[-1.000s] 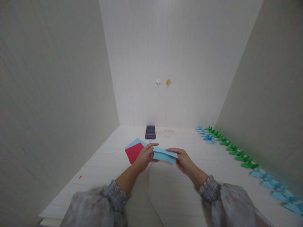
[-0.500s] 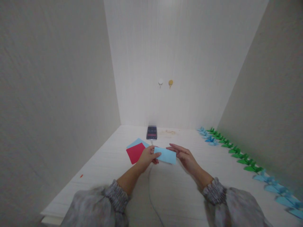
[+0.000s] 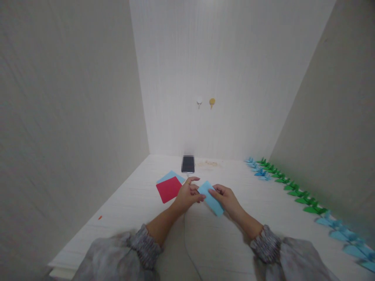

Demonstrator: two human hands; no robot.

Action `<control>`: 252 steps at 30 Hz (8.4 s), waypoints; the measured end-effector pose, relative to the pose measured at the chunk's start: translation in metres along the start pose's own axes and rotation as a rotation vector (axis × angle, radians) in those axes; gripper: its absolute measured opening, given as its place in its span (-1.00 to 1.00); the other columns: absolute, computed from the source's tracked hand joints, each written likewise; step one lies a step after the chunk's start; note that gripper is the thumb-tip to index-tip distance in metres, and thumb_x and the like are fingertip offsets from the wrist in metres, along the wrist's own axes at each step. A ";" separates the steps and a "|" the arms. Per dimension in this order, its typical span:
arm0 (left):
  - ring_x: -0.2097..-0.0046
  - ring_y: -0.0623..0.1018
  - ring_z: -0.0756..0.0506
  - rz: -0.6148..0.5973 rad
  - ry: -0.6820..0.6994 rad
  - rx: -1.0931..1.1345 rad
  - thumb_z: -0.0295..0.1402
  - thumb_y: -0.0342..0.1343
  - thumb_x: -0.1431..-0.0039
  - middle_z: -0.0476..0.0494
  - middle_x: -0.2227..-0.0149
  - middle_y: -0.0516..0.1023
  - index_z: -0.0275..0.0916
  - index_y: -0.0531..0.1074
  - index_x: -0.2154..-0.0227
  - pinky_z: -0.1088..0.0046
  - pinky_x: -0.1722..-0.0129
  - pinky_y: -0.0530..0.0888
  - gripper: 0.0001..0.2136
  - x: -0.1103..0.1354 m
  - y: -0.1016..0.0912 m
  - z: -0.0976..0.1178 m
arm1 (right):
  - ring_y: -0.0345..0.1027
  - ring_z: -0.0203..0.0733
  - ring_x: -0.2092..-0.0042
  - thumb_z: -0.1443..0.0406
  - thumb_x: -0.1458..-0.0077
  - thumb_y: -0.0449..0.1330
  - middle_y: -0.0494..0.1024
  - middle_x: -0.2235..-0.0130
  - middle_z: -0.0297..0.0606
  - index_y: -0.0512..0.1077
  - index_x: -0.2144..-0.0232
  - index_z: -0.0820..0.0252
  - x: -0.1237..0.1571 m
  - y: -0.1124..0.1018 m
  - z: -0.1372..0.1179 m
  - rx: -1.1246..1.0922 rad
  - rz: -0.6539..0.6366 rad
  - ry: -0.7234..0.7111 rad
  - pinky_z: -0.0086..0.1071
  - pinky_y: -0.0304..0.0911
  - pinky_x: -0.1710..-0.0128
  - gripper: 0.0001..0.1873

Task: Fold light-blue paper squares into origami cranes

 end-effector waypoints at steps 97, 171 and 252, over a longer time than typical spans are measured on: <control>0.65 0.41 0.03 0.245 -0.191 0.059 -0.37 0.15 0.27 0.01 0.73 0.39 -0.33 0.25 0.57 0.57 0.63 0.30 -0.80 -0.004 -0.003 -0.004 | 0.26 -0.30 0.54 -0.01 0.08 -0.08 0.42 0.57 -0.30 0.37 0.47 0.28 -0.025 0.019 0.012 -0.430 -0.122 0.155 -0.42 0.15 0.51 -0.53; 0.63 0.41 0.04 0.090 -0.114 -0.007 -0.24 0.06 0.15 -0.04 0.70 0.41 -0.34 0.29 0.53 0.59 0.62 0.26 -0.78 0.002 0.008 0.002 | 0.07 -0.38 0.59 0.12 0.15 0.10 0.28 0.63 -0.41 0.37 0.57 0.26 0.004 0.005 -0.004 -0.123 0.152 0.017 -0.48 0.01 0.60 -0.72; 0.54 0.43 0.02 0.117 -0.069 0.142 -0.30 0.14 0.24 -0.09 0.53 0.48 -0.34 0.37 0.45 0.53 0.51 0.35 -0.75 0.001 0.004 0.002 | 0.10 -0.41 0.65 0.21 0.14 0.10 0.29 0.68 -0.42 0.31 0.65 0.24 0.002 0.001 -0.018 0.085 0.014 -0.070 -0.51 0.03 0.63 -0.79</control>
Point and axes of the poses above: each hand's wrist, its own x-axis away from the middle knuckle, its own y-axis out of the palm, z = x × y, the point moved 2 cm from there along -x, towards the middle knuckle
